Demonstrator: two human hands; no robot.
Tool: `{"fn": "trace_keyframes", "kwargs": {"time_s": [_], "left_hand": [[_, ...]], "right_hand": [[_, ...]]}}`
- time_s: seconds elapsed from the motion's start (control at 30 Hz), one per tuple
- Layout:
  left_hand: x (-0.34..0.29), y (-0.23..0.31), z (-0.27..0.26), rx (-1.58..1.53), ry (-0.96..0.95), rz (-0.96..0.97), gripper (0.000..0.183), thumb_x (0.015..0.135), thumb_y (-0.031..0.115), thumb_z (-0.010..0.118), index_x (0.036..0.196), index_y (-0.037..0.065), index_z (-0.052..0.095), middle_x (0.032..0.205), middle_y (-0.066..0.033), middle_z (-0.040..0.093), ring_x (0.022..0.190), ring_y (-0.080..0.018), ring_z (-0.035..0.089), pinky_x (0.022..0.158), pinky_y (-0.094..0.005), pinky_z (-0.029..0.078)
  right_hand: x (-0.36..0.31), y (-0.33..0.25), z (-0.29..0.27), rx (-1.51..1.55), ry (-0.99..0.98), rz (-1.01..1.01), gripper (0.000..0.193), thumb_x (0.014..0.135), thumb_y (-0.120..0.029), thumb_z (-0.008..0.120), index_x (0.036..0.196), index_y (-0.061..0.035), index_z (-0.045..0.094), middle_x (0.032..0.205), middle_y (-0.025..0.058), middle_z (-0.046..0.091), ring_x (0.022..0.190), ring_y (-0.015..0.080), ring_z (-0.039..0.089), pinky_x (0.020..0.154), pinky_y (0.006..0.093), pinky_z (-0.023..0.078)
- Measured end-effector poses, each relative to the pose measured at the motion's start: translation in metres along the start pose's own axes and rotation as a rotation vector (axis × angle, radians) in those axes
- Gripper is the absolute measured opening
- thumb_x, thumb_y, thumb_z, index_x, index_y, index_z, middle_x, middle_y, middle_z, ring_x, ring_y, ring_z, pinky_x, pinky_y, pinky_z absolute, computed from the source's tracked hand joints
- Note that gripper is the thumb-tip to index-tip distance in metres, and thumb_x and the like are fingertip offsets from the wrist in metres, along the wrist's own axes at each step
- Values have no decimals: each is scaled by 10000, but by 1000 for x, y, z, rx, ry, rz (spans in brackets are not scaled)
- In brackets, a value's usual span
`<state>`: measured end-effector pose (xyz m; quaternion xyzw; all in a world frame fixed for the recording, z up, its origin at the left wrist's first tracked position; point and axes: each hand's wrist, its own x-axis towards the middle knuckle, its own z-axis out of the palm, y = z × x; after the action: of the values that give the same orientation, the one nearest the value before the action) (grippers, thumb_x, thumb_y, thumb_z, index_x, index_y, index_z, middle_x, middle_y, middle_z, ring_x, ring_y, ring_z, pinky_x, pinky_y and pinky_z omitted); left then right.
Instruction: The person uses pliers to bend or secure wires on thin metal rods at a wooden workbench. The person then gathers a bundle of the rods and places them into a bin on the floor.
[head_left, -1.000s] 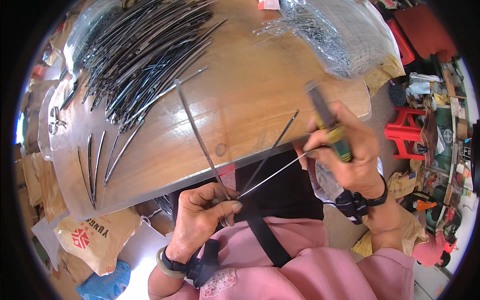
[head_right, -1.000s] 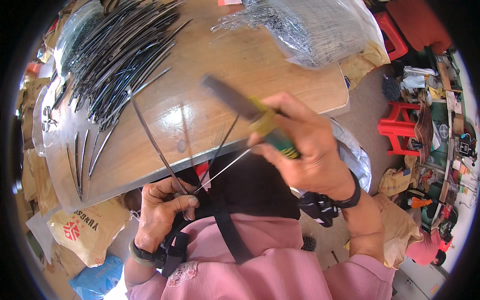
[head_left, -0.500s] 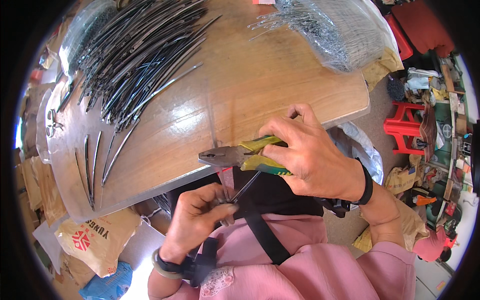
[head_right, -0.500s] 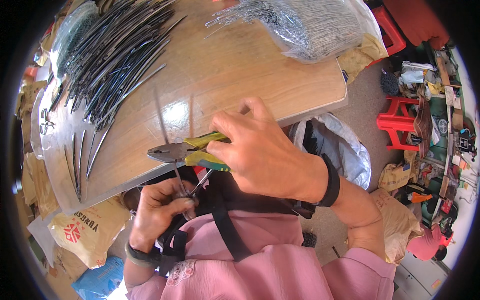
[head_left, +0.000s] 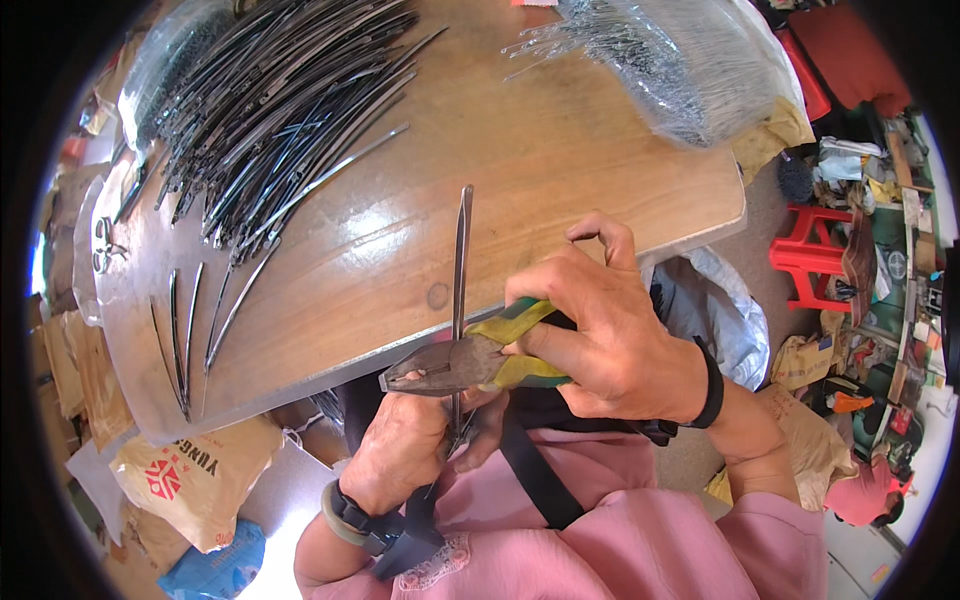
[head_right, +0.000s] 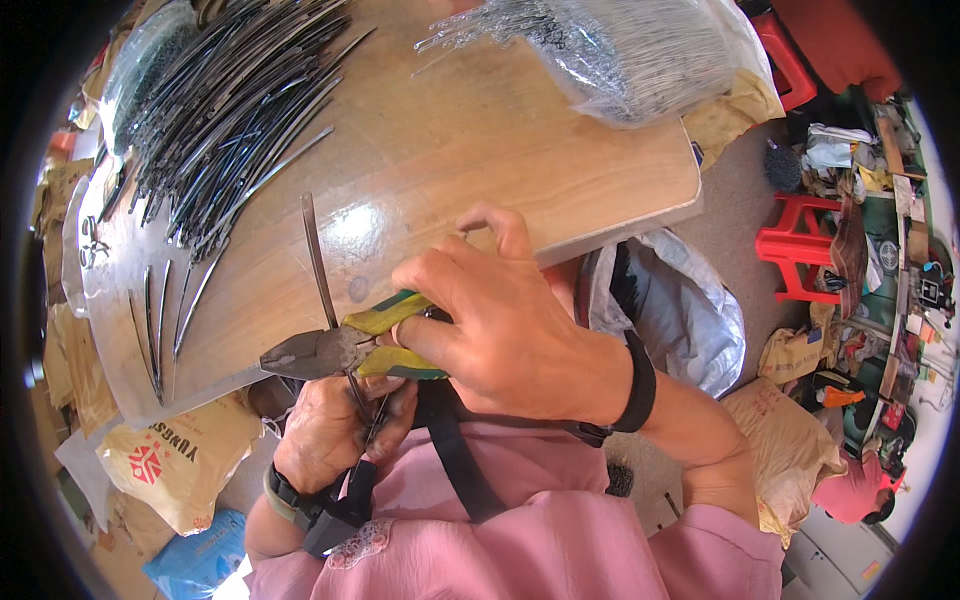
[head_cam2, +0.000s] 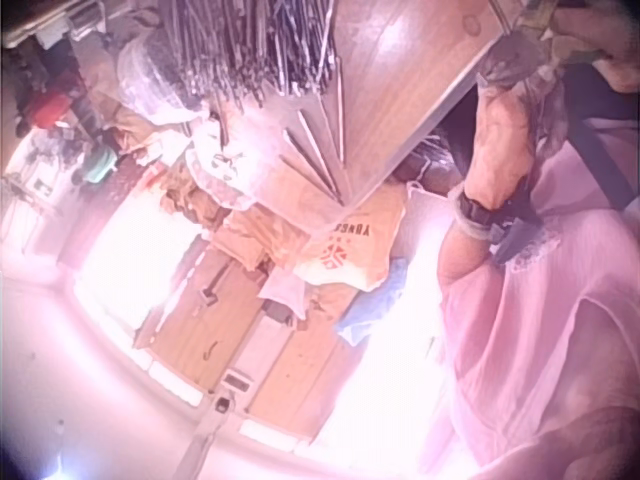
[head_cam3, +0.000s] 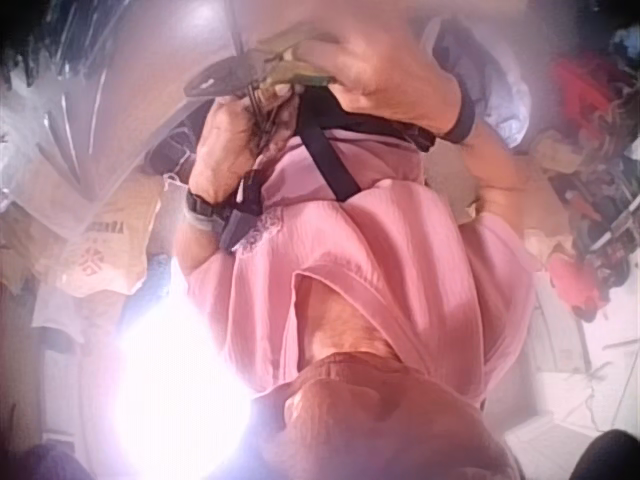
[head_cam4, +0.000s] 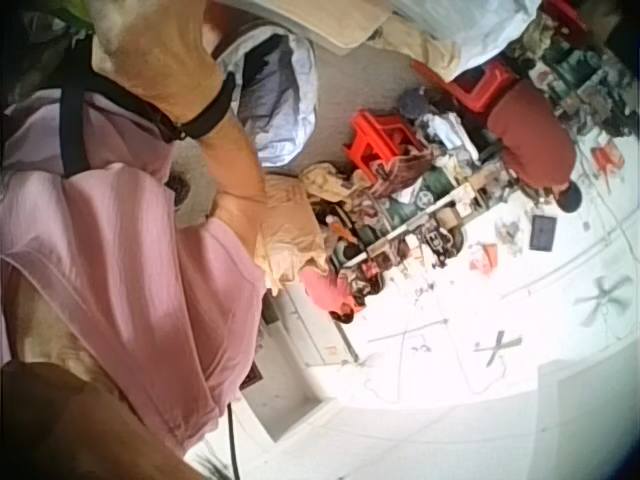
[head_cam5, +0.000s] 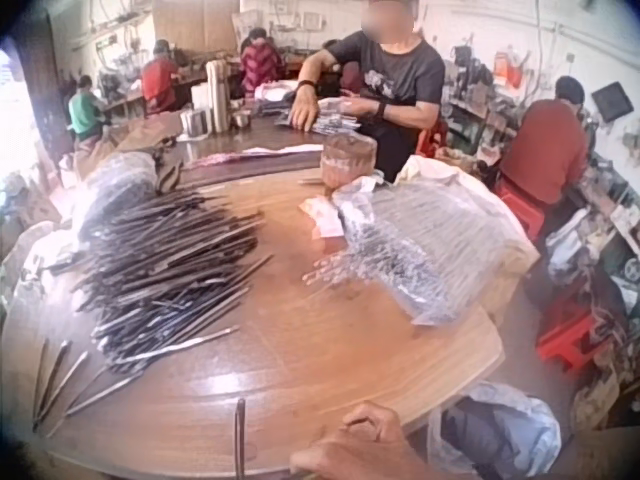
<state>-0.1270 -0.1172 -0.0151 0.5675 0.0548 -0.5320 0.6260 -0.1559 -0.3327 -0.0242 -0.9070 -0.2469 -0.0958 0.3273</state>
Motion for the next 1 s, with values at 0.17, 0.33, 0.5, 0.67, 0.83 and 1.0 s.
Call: {"fn": "trace_keyframes", "kwargs": {"time_s": [0.17, 0.33, 0.5, 0.67, 0.83, 1.0], "left_hand": [[2, -12, 1, -223, 23, -4, 139, 978, 135, 547, 995, 2, 583, 632, -15, 491, 464, -73, 354, 433, -246, 258], [-6, -20, 2, -302, 189, 191, 107, 967, 88, 611, 1013, -8, 618, 686, 18, 526, 511, -41, 373, 468, -200, 287], [-9, -29, 10, -160, 292, 388, 80, 964, 30, 609, 1023, -21, 628, 713, 35, 545, 604, -21, 428, 535, -179, 343], [-11, -28, 7, -68, 276, 447, 74, 955, 5, 606, 1020, -23, 628, 698, 26, 559, 607, -21, 445, 543, -180, 360], [-9, -29, 3, -45, 273, 449, 73, 960, 4, 592, 1023, -12, 626, 696, 29, 556, 619, -21, 451, 546, -187, 361], [-17, -33, -11, -43, 292, 373, 82, 965, 17, 595, 1040, 1, 623, 731, 48, 541, 645, -23, 438, 559, -198, 373]], "right_hand": [[1, 4, 0, -28, 12, -28, 252, 570, -43, 697, 816, -80, 651, 1041, 70, 572, 869, 244, 567, 920, 528, 319], [-14, -5, -23, -88, 122, 160, 248, 643, 13, 707, 879, -32, 645, 1038, 96, 594, 896, 256, 604, 839, 456, 431], [-42, -16, -14, 196, -106, 334, 236, 687, 16, 741, 906, 60, 664, 1046, 160, 611, 877, 278, 660, 716, 354, 522], [-41, -15, -11, 343, -206, 361, 395, 687, -103, 797, 1061, -31, 692, 1147, 125, 595, 1000, 322, 618, 832, 396, 520], [-34, -19, -11, 257, -358, 323, 363, 714, -109, 771, 1035, 17, 657, 1124, 158, 575, 1001, 347, 609, 838, 410, 527], [-26, -22, 4, 208, -435, 222, 308, 729, -101, 742, 953, 68, 613, 1027, 188, 555, 835, 341, 626, 693, 397, 548]]}}
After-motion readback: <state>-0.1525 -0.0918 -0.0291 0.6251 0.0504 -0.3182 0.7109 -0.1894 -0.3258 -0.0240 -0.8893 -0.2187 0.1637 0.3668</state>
